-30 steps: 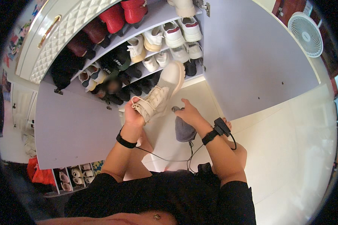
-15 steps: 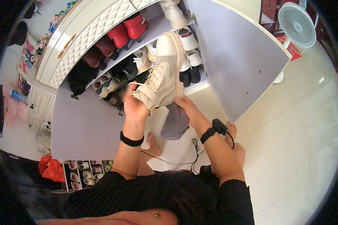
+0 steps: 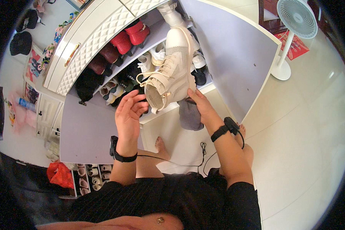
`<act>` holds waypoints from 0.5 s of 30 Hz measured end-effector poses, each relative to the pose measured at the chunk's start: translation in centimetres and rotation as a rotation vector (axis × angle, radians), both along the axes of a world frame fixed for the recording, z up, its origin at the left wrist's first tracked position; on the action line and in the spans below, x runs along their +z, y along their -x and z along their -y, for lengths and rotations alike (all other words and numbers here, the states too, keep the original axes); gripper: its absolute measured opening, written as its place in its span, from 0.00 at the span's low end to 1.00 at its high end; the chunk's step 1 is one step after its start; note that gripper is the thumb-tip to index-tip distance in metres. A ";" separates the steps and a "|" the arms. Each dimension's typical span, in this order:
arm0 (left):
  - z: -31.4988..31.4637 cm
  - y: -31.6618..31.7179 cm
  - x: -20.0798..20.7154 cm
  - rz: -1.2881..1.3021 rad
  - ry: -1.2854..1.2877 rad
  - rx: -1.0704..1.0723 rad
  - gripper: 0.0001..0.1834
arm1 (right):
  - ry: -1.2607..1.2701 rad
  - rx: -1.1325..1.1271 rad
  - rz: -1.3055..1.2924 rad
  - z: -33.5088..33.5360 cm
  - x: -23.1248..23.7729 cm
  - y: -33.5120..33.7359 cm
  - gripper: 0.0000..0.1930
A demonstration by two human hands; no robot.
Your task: The person takes a white mesh boot from a cabinet and wipes its exterior and sole with a cloth, then repeats this with a black boot.
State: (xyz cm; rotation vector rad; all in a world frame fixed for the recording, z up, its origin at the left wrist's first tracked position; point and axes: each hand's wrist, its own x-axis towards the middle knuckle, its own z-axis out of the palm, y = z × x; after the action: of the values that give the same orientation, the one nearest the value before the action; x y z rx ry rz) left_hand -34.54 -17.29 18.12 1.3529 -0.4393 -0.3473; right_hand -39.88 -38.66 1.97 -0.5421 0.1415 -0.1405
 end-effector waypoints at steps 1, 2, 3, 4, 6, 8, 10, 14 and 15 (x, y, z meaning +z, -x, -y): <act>-0.7 -1.4 -2.0 0.074 -0.005 0.120 0.16 | 0.007 0.014 -0.008 -0.1 0.3 0.2 0.23; -0.3 -2.0 -3.1 0.126 -0.158 0.182 0.16 | 0.019 0.023 -0.018 0.0 0.4 0.3 0.23; 0.2 -2.8 -4.9 0.192 -0.218 0.079 0.20 | 0.026 0.028 -0.006 0.1 0.3 0.3 0.23; 0.5 -3.5 -6.6 0.260 -0.283 -0.015 0.25 | 0.002 0.072 -0.007 0.0 0.2 0.2 0.24; 1.8 -2.9 -8.3 0.483 -0.416 -0.137 0.33 | -0.010 0.113 -0.008 -0.3 0.5 0.5 0.24; 3.7 -1.5 -7.7 0.412 -0.306 -0.337 0.35 | 0.067 0.163 0.005 -0.5 0.9 1.1 0.26; 5.1 -1.1 -9.2 0.379 -0.286 -0.305 0.32 | 0.159 0.185 0.013 -0.8 0.2 0.5 0.26; 6.7 -0.6 -9.2 0.060 -0.356 -0.180 0.30 | 0.197 0.157 -0.105 -0.3 0.8 1.5 0.26; 6.7 -0.8 -9.6 0.020 -0.346 -0.139 0.29 | 0.246 0.147 -0.078 -0.6 1.0 1.5 0.26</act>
State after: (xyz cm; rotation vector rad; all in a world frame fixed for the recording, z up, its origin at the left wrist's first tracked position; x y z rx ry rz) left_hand -33.72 -24.00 8.56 1.6670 -0.5067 -0.5433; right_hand -41.36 -38.10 3.00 -0.8010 0.1609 0.0076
